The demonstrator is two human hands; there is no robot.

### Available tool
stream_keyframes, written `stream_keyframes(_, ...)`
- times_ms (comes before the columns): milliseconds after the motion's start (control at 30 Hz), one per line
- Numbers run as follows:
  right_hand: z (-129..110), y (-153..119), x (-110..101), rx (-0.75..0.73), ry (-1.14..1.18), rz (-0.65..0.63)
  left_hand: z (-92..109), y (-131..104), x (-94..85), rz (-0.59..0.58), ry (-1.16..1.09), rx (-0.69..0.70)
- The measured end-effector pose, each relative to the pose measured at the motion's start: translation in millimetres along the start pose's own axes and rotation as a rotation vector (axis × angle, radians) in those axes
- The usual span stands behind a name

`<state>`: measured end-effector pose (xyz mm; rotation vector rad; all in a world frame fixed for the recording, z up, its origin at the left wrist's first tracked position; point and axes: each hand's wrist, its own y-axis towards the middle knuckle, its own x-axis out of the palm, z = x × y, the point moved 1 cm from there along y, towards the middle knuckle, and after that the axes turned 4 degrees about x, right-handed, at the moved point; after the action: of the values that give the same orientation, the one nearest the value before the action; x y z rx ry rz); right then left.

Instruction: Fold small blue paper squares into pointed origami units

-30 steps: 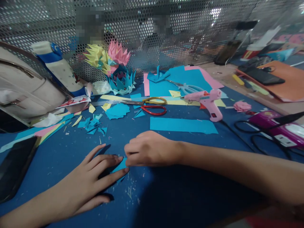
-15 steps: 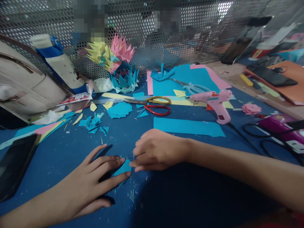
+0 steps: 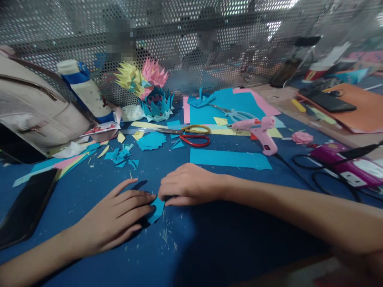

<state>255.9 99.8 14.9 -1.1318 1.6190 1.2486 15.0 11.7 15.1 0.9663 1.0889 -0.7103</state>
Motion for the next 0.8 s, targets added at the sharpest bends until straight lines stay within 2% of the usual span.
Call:
stream_keyframes(233, -18, 3, 0, -0.15, -0.334, 0.021, 1, 0, 2.0, 0.034, 0.018, 0.004)
stream_keyframes(467, -21, 6, 2, -0.139, -0.386, 0.107, 1, -1, 2.3, 0.039, 0.025, 0.007)
stream_keyframes(633, -10, 6, 1, -0.045, -0.28, 0.073, 1, 0, 0.5, 0.023, 0.028, 0.005)
stream_keyframes(800, -6, 9, 2, 0.177, 0.094, -0.013, -1, -1, 1.4, 0.008, 0.052, 0.019)
